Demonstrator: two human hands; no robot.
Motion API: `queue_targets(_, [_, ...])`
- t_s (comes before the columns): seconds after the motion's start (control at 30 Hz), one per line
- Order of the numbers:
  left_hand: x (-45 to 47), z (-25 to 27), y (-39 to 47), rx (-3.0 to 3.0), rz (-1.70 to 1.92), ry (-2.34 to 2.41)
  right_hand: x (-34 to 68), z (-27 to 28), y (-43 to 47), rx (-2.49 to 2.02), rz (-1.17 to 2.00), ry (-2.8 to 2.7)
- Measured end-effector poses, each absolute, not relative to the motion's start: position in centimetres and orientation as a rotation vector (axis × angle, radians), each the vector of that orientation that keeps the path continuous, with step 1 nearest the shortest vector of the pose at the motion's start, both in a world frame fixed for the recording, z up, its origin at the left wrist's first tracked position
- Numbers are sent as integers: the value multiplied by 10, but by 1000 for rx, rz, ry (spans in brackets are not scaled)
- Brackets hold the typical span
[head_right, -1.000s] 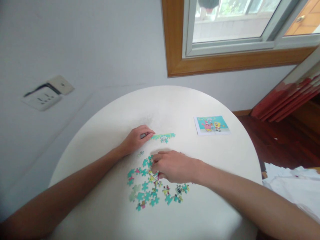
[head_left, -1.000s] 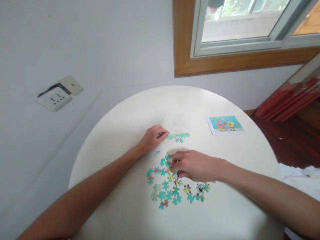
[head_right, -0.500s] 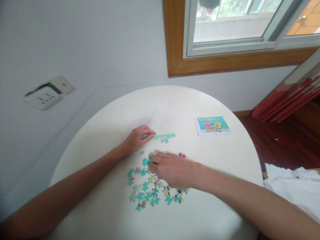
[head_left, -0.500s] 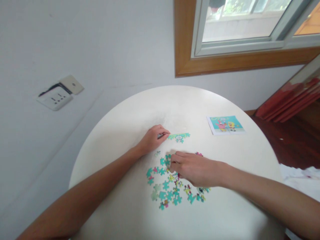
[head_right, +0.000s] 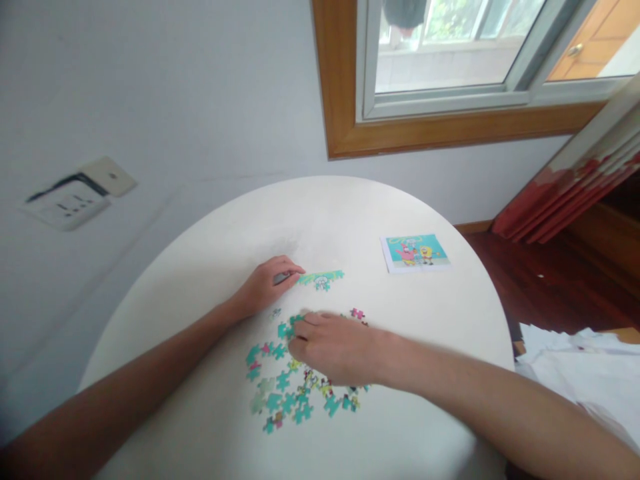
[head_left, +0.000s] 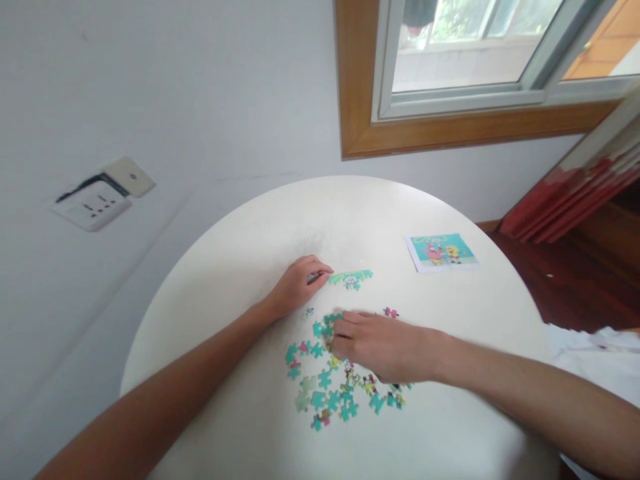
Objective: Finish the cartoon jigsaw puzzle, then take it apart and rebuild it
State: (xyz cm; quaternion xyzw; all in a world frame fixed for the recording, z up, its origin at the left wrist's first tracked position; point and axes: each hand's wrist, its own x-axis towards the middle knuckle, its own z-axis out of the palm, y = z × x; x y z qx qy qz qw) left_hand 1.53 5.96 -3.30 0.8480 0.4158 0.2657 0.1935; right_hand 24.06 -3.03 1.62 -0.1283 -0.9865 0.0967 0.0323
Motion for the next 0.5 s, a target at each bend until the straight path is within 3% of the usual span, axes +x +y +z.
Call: queue_targets(0.5, [16,-30,58,2379,745,1172,238,14,-32,-510,213,-2999])
